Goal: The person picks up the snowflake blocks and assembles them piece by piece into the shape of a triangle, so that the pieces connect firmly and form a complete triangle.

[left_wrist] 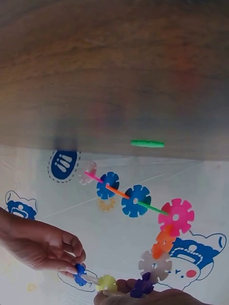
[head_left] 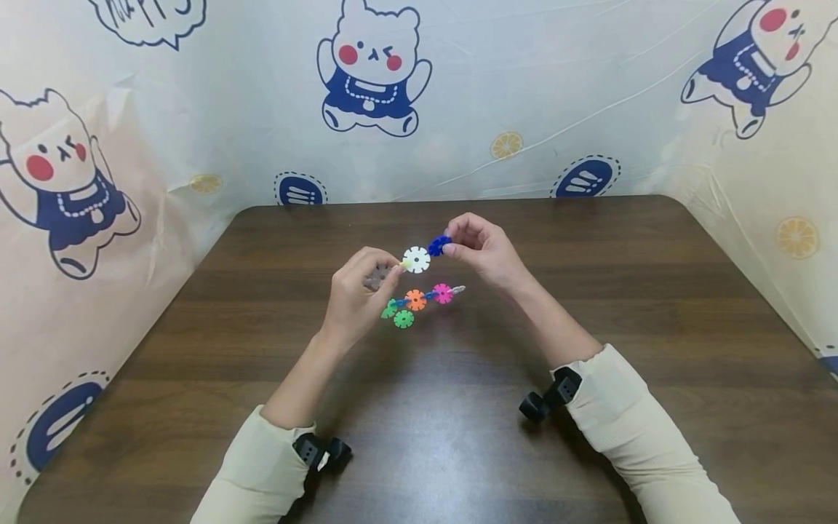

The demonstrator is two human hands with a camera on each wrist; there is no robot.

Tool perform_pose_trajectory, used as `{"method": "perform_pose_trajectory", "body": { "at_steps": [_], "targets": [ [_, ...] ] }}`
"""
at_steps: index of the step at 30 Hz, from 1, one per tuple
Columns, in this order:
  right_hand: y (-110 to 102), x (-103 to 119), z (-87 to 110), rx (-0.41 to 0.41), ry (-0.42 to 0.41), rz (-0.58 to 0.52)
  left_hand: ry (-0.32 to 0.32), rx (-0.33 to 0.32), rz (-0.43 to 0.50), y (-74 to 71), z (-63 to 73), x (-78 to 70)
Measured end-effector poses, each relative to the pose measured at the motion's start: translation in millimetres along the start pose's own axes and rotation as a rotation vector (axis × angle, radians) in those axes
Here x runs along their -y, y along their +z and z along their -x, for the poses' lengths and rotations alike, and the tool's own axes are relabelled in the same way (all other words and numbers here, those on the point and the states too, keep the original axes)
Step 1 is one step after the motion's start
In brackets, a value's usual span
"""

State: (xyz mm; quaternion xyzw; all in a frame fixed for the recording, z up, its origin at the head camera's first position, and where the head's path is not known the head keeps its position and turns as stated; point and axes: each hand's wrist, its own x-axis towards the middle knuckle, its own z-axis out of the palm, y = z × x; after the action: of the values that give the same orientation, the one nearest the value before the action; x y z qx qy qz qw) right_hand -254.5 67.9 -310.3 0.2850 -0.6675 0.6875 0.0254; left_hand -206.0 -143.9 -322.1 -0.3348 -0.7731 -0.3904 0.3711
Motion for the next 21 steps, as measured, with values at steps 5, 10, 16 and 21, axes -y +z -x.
{"method": "perform_pose_trajectory", "body": {
  "at_steps": [5,10,16,21],
  "targets": [
    [-1.6,1.6,0.7,0.024,0.002,0.014,0.002,0.005,0.030,0.0,-0.3,-0.8],
    [-4.1,2.1,1.1,0.052,-0.002,0.017,-0.002,0.009,0.047,0.0,-0.3,-1.0],
    [-6.3,3.7,0.9,0.093,-0.009,0.029,-0.023,0.030,0.059,-0.4,0.0,-1.5],
    [-7.2,5.2,1.5,0.124,-0.017,0.089,-0.033,0.054,0.050,-1.3,-0.1,-2.6]
  ]
}}
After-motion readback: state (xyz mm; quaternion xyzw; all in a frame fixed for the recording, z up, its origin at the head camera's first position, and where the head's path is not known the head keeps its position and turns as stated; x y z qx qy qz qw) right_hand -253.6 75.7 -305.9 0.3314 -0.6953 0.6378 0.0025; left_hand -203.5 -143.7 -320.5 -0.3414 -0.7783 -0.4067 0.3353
